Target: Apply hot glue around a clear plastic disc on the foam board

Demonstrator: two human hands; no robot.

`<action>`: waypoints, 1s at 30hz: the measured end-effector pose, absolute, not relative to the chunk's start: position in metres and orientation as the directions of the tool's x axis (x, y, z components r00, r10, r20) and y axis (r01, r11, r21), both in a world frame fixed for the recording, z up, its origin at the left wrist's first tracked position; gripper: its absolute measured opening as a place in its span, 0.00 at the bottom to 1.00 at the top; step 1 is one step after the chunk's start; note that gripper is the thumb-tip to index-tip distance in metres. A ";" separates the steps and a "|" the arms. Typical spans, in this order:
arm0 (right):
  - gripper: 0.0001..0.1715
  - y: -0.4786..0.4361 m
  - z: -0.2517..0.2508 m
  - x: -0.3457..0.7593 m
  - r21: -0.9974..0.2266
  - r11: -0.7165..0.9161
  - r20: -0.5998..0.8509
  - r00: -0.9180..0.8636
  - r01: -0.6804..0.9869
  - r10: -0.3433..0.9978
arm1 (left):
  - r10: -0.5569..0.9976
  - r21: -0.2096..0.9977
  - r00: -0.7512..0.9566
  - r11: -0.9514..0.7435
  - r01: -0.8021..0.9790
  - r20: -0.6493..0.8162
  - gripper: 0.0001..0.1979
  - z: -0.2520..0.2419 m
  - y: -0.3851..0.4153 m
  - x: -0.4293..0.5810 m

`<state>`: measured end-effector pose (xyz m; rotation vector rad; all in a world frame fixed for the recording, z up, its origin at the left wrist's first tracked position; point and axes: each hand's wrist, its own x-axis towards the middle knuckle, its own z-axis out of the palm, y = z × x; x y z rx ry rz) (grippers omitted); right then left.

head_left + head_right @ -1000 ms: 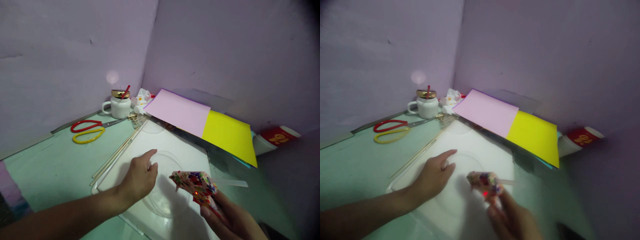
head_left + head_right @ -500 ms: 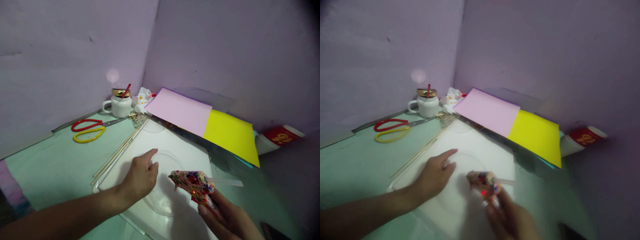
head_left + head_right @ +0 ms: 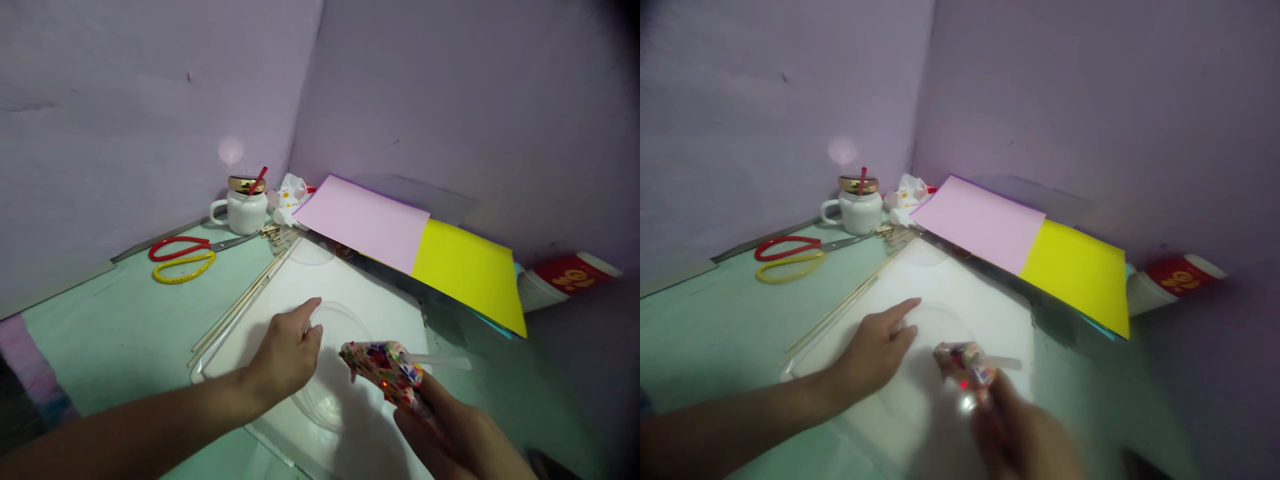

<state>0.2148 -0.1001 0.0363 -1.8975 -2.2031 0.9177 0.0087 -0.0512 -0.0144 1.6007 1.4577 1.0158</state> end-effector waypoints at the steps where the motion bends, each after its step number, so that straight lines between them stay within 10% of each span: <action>1: 0.28 -0.099 0.036 0.215 -0.499 0.045 -0.308 -0.225 0.866 0.924 | 0.996 0.907 0.043 -0.088 0.412 0.077 0.23 -0.014 -0.051 0.009; 30: 0.25 -0.093 0.036 0.223 -0.535 0.178 -0.251 -0.356 0.826 0.900 | 0.997 0.924 0.061 -0.074 0.374 0.056 0.23 -0.016 -0.049 0.008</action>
